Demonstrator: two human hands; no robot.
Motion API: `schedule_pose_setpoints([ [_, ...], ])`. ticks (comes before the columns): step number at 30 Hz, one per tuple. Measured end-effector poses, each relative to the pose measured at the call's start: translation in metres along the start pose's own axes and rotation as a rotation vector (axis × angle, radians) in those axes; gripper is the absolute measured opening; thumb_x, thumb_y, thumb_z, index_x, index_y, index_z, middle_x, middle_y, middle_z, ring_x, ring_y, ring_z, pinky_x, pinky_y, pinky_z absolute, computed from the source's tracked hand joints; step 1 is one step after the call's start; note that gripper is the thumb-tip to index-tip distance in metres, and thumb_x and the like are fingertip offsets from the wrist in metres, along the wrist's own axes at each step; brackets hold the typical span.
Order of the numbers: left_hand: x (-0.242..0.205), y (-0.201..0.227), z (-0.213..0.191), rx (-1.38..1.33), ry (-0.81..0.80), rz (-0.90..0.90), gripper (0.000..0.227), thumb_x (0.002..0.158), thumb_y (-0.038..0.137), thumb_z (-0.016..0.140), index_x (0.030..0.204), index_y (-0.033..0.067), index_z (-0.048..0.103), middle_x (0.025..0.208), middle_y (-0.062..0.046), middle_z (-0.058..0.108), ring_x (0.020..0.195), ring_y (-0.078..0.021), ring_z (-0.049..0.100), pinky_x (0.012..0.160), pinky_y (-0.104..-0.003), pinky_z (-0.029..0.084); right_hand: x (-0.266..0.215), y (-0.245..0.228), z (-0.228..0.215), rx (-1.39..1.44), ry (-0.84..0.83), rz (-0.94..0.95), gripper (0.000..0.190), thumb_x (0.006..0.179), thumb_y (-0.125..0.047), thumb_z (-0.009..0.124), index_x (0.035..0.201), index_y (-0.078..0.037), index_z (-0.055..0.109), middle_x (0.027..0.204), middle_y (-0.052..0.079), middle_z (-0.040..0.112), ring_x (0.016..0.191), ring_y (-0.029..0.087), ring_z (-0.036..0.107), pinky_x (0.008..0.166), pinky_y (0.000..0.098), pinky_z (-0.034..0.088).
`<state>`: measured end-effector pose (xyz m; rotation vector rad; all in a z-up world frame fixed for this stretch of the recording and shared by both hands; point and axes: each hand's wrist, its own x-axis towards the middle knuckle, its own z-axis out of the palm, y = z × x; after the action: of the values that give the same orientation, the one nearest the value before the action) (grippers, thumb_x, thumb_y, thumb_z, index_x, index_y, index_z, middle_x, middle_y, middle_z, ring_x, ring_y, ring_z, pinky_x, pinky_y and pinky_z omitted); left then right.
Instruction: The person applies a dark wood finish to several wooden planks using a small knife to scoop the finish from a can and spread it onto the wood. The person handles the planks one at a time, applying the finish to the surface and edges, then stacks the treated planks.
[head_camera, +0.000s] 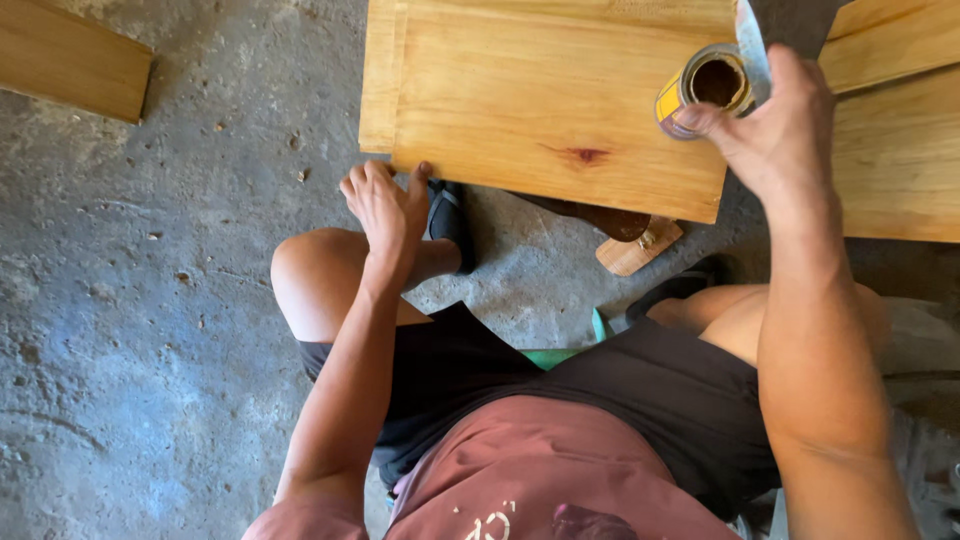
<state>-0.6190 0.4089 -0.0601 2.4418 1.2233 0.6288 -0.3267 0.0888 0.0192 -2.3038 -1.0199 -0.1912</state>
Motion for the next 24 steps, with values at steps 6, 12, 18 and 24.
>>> schedule_pose_setpoints([
  [6,-0.012,0.033,-0.025,0.153,-0.325,-0.167,0.056,0.089,0.046,0.080,0.103,-0.0060,0.066,0.120,-0.026,0.064,0.122,-0.0431,0.053,0.110,-0.054,0.040,0.005,-0.002,0.007,-0.083,0.006,0.013,0.071,0.076,-0.034,0.100,0.125,0.002,0.064,0.117,0.020,0.065,0.111,0.035,0.065,0.093,0.0449,0.054],
  [12,-0.023,0.093,-0.026,-0.284,-0.258,0.387,0.114,0.073,0.032,0.097,0.153,-0.0063,0.025,0.152,-0.033,0.040,0.141,-0.0466,0.042,0.115,-0.056,0.035,-0.004,-0.070,0.020,0.080,-0.037,-0.050,0.071,0.078,-0.032,0.098,0.126,0.005,0.060,0.123,0.021,0.063,0.108,0.031,0.065,0.088,0.0388,0.058],
  [18,-0.043,0.102,-0.028,-0.804,-0.541,0.356,0.095,0.071,0.018,0.090,0.149,-0.0038,0.039,0.141,-0.026,0.059,0.131,-0.0322,0.062,0.108,-0.040,0.057,-0.052,-0.157,0.026,0.283,-0.212,-0.022,0.078,0.072,-0.034,0.096,0.132,0.000,0.062,0.109,0.015,0.066,0.085,0.024,0.061,0.074,0.0342,0.054],
  [24,-0.016,0.055,-0.047,-0.758,-0.223,0.279,0.079,0.074,0.017,0.091,0.135,-0.0013,0.044,0.123,-0.020,0.059,0.114,-0.0276,0.063,0.097,-0.040,0.057,-0.095,-0.124,0.007,-0.080,-0.087,0.609,0.060,0.078,-0.031,0.097,0.122,-0.002,0.067,0.105,0.013,0.065,0.080,0.025,0.062,0.068,0.0355,0.051],
])
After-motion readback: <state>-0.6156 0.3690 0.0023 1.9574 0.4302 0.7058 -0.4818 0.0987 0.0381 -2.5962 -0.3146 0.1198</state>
